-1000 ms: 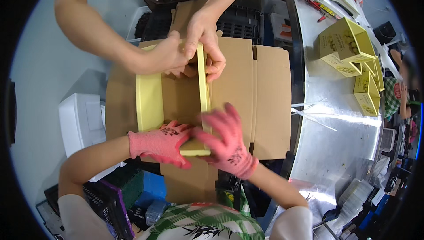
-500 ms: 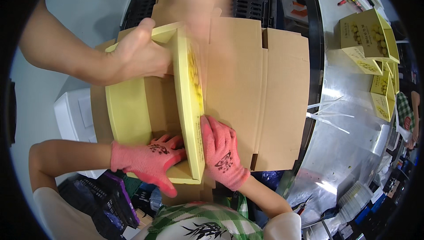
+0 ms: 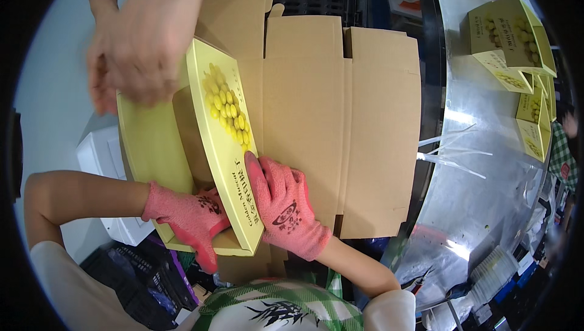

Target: The person folds flat cardboard pieces into rectangular yellow boxes with assistance from a coworker. They repeatedly fold the sides and secure the boxes, stacking completed units on the table.

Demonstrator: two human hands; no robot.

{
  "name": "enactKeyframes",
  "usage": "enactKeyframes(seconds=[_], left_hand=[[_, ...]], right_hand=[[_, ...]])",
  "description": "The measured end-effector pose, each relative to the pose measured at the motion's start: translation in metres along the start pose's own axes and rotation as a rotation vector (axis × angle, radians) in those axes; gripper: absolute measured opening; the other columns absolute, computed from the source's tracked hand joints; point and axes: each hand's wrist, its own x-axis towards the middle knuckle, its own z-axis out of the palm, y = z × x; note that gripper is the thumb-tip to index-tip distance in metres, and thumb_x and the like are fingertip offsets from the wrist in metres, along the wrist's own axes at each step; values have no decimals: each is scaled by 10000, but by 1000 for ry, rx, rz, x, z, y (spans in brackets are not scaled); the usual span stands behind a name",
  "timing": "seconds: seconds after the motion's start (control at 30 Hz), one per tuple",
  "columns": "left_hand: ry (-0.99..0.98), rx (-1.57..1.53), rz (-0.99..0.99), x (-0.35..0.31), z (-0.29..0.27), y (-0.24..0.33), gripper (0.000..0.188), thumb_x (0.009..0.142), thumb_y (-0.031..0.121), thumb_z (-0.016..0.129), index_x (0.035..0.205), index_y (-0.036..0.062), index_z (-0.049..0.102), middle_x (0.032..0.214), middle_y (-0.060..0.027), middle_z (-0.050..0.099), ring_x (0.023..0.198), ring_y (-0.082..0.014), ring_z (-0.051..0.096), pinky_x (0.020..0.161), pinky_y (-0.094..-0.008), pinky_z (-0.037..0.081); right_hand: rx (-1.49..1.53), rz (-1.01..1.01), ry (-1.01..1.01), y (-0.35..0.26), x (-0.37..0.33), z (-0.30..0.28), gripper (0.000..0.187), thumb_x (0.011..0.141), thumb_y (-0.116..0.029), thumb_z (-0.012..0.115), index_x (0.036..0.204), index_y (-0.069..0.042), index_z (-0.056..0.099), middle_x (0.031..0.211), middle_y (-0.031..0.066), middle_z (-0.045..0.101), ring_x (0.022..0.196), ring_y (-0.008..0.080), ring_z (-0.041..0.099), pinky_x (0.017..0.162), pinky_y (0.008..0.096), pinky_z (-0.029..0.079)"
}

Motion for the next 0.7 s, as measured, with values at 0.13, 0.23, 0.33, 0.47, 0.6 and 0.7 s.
enactKeyframes(seconds=[0.13, 0.23, 0.33, 0.47, 0.6, 0.7], left_hand=[[117, 9, 69, -5, -5, -1, 881, 625, 420, 752, 1370, 85, 422, 1425, -241, 325, 1318, -410, 286, 1105, -451, 241], [502, 139, 121, -18, 19, 13, 776, 624, 352, 700, 1310, 69, 472, 1229, -176, 468, 1147, -427, 439, 976, -516, 368], [1090, 580, 129, -37, 51, 34, 423, 632, 301, 699, 1006, 112, 642, 1070, -65, 573, 1003, -288, 526, 925, -476, 431], [1860, 383, 396, -47, 120, -1, 411, 698, 327, 694, 1004, 67, 606, 1072, -94, 547, 939, -285, 534, 909, -468, 442], [1964, -375, 394, -15, 155, -55, 577, 895, 341, 492, 1336, -2, 346, 1355, -167, 374, 1210, -304, 378, 1066, -432, 269], [1647, -1021, 673, 23, 146, -59, 679, 958, 344, 382, 1474, -19, 132, 1489, -166, 228, 1362, -294, 239, 1138, -402, 143]], right_hand=[[38, -4, 26, 2, 4, -1, 845, 711, -200, 690, 1409, 45, 282, 1260, 246, 429, 1147, 399, 441, 957, 468, 363], [238, -9, -218, 0, 10, -39, 822, 716, -121, 683, 1417, 23, 280, 1262, 236, 430, 1197, 426, 407, 1028, 458, 333], [544, -78, -78, -7, 10, -79, 780, 677, 29, 597, 1399, 33, 303, 1331, 236, 407, 1232, 406, 429, 1052, 442, 353], [520, -315, -410, -94, 52, -95, 649, 777, -164, 668, 1315, 69, 390, 1335, 235, 422, 1216, 368, 460, 1015, 425, 382], [-170, -123, -1238, -111, 90, -44, 892, 760, -462, 675, 1382, 57, 302, 1295, 252, 426, 1231, 383, 421, 1029, 413, 363], [-117, 37, -1465, -105, 106, -19, 955, 724, -512, 681, 1415, 10, 278, 1284, 241, 422, 1243, 370, 398, 1041, 408, 342]])
